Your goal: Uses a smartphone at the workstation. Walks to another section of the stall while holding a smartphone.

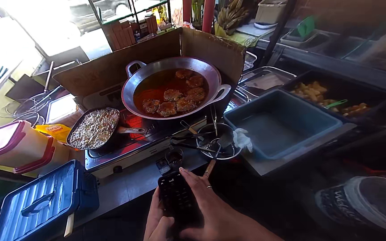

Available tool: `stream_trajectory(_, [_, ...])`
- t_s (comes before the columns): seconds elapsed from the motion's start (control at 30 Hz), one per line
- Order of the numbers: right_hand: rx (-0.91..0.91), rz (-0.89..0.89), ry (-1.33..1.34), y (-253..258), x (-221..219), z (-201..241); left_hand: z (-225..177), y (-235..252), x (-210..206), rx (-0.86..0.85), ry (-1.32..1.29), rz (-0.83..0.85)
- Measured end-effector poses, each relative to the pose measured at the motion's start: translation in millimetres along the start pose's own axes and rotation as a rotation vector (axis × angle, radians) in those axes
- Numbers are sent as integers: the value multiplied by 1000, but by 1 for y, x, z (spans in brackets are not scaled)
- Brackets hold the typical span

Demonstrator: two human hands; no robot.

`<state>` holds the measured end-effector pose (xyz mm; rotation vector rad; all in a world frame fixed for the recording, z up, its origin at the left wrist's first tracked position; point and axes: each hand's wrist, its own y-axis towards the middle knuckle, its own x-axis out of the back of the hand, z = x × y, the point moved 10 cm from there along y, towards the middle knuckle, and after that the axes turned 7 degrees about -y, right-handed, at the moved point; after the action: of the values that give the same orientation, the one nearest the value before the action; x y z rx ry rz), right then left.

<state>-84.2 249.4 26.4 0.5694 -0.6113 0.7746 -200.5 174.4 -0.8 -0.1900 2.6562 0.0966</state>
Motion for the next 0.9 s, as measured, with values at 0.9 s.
stream_trajectory(0.9, [-81, -171, 152, -12, 41, -29, 10, 13, -29, -9, 0, 19])
